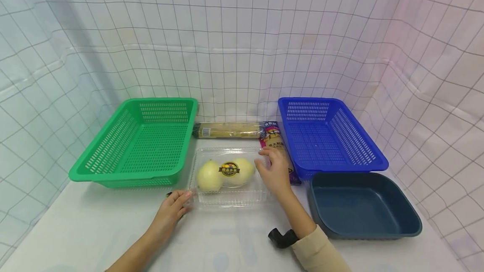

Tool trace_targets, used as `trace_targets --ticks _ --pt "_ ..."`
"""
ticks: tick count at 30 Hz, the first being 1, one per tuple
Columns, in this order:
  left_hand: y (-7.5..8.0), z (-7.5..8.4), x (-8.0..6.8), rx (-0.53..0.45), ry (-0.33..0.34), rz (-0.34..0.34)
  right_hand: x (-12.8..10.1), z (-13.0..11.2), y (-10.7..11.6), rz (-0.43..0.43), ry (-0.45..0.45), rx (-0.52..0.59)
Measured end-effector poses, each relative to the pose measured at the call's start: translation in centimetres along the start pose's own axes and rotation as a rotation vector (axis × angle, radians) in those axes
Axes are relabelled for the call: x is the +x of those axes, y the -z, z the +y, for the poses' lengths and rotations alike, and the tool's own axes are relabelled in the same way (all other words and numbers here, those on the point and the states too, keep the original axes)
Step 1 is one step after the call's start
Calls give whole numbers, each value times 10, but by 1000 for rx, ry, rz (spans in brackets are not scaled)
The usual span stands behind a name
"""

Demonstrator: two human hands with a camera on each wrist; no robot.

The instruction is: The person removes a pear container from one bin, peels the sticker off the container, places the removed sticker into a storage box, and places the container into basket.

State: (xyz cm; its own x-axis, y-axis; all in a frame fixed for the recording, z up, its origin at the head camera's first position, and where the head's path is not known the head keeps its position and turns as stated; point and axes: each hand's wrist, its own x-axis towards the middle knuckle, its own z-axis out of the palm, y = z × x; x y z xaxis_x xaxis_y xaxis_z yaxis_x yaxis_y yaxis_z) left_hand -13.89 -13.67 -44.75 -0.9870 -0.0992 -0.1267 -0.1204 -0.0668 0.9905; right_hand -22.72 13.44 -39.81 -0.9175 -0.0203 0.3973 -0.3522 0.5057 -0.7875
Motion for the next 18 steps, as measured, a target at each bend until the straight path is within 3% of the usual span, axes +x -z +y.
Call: trace_targets --ticks 3,6,13,18 --pt "0 0 0 4 1 6 -3 -6 -4 -8 100 -61" --pt "0 0 0 5 4 5 -5 -11 -8 -30 136 -98" --pt "0 0 0 9 14 5 -8 -26 -15 -67 189 -220" --pt "0 1 -2 10 13 8 -9 -34 -21 -77 165 -326"
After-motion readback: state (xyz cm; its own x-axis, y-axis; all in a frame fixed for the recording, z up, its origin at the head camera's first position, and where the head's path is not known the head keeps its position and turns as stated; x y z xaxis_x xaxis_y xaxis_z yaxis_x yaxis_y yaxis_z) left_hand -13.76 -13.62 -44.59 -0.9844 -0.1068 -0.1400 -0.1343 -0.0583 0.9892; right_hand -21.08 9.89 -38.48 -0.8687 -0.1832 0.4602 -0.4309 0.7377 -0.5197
